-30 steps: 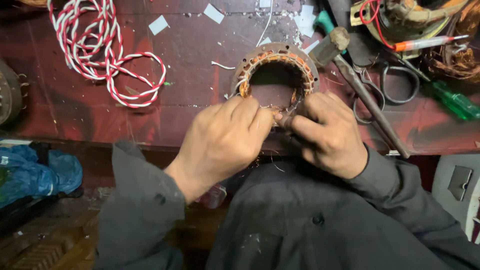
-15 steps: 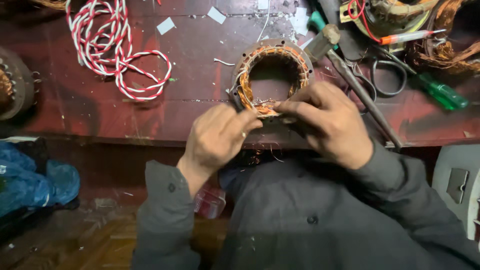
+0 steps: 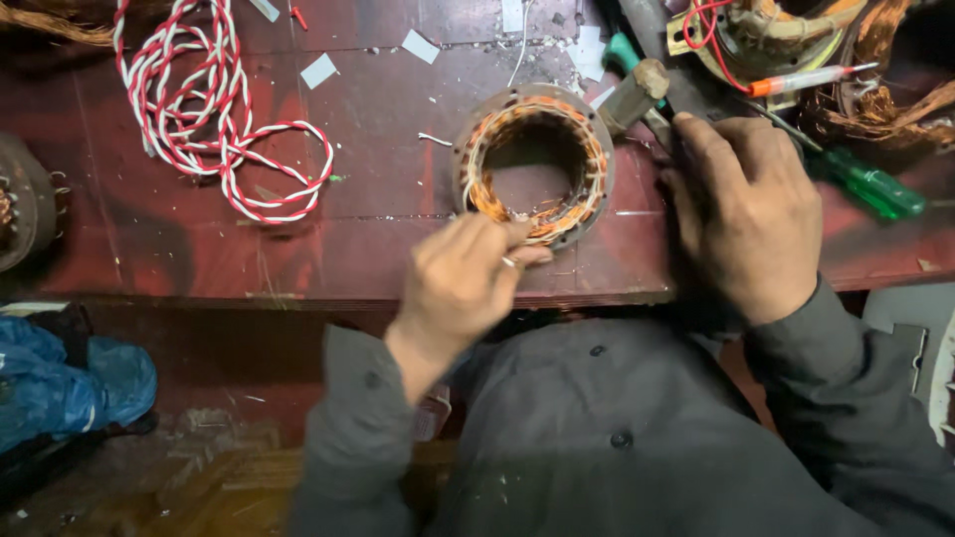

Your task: The person winds copper wire into the slots of a motor stator, using a hammer to gently tap the wire into place. They repeatedly thread the wire through the slots, adjust the coil, and use a hammer to secure the windings.

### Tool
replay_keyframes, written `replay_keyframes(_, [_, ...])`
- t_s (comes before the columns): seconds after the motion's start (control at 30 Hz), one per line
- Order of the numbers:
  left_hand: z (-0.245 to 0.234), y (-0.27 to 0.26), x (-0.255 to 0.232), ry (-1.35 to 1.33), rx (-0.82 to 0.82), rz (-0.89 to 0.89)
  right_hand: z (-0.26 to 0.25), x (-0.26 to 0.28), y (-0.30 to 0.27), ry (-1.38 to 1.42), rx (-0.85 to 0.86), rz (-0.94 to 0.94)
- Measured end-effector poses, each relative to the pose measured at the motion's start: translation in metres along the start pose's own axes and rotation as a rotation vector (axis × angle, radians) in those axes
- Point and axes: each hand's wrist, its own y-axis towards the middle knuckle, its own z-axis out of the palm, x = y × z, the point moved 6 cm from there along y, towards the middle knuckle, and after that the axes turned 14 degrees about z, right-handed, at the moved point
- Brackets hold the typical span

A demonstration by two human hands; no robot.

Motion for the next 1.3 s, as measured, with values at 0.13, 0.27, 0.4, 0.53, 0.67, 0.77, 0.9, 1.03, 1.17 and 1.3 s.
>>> replay_keyframes(0.13, [0.016, -0.008, -0.021, 0.172, -0.132, 0.014, -0.004, 0.0, 0.003, 0.065, -0.005, -0.028])
replay_keyframes(0.27, [0.017, -0.017, -0.018, 0.163, -0.212, 0.087, -0.029, 0.003, -0.002, 0.162, 0.011, -0.008])
replay_keyframes(0.4, [0.018, -0.021, -0.015, 0.101, -0.198, 0.118, -0.039, -0.003, -0.027, 0.403, 0.142, 0.09])
replay_keyframes(0.53, [0.013, -0.019, -0.013, 0.056, -0.167, 0.075, -0.02, 0.004, -0.055, 0.3, 0.187, -0.026])
replay_keyframes(0.67, [0.01, -0.016, -0.012, 0.055, -0.146, 0.057, -0.016, 0.003, -0.074, 0.225, 0.096, -0.133])
replay_keyframes(0.77, [0.009, -0.015, -0.012, 0.069, -0.13, 0.047, -0.004, 0.0, -0.083, 0.145, 0.112, -0.206])
replay_keyframes(0.9, [0.008, -0.012, -0.012, 0.068, -0.135, 0.047, 0.007, -0.006, -0.085, 0.137, 0.08, -0.176])
replay_keyframes(1.03, [0.009, -0.017, -0.01, 0.06, -0.136, 0.045, 0.008, -0.001, -0.082, 0.153, 0.169, -0.251])
replay_keyframes(1.17, [0.017, -0.024, -0.008, 0.07, -0.168, 0.017, -0.005, 0.001, -0.065, 0.238, 0.229, -0.151])
replay_keyframes(1.3, [0.026, -0.03, -0.009, -0.016, -0.372, -0.119, -0.036, -0.006, -0.034, 0.386, 0.249, 0.005])
